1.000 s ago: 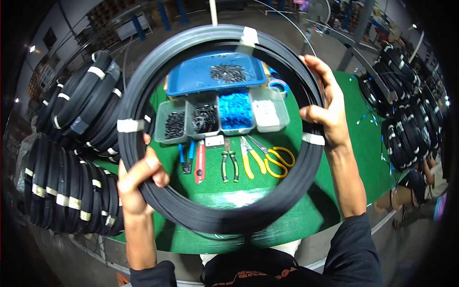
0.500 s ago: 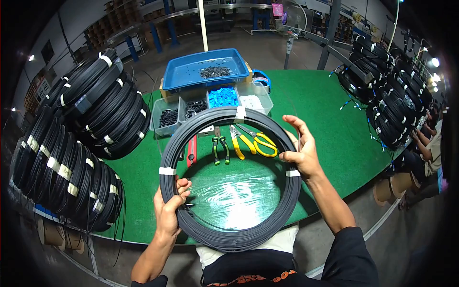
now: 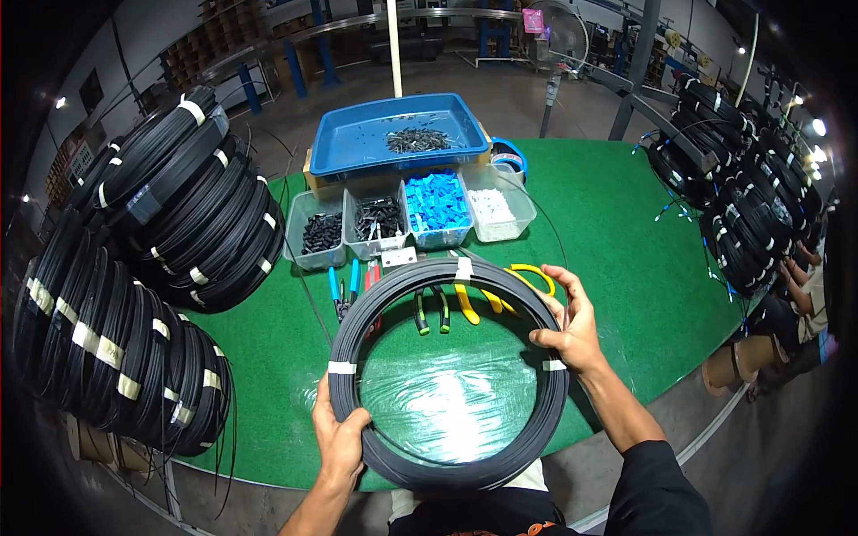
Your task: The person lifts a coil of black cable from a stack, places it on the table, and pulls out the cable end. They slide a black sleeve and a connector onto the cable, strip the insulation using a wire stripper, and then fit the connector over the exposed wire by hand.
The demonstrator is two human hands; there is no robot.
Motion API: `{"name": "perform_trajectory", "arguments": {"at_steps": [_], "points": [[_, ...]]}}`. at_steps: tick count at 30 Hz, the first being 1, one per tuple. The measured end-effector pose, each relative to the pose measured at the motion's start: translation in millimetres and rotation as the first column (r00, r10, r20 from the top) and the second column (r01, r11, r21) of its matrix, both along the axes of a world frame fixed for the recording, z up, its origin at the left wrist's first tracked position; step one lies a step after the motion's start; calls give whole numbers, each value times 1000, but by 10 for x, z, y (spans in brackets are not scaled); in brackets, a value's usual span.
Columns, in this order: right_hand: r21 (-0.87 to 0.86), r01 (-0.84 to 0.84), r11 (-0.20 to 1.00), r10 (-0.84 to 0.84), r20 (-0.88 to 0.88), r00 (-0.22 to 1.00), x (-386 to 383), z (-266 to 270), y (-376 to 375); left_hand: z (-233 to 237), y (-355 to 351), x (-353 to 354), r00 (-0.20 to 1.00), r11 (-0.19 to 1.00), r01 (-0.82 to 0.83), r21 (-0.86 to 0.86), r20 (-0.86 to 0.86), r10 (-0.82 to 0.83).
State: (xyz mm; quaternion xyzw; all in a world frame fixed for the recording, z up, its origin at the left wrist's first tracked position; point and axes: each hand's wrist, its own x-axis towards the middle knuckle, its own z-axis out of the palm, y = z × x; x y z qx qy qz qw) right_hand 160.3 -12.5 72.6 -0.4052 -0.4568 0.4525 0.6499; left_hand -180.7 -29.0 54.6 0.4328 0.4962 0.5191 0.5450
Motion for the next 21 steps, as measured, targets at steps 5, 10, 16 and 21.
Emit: {"name": "perform_trajectory", "arguments": {"at_steps": [5,10,16,21], "points": [[-57,-5,998,4,-18,1000,4,-106,120,41,70,54,1000,997,-4,-79,19,6],[-107,-17,994,13,-41,999,-2,-221,192,-71,83,50,999,992,-33,-120,0,33],[-89,4,996,-3,8,1000,26,-365,192,-167,74,51,996,992,-62,-110,-75,54],[-62,72,995,-71,16,997,-4,-320,179,-171,90,10,956,999,-25,-37,-293,13]]}}
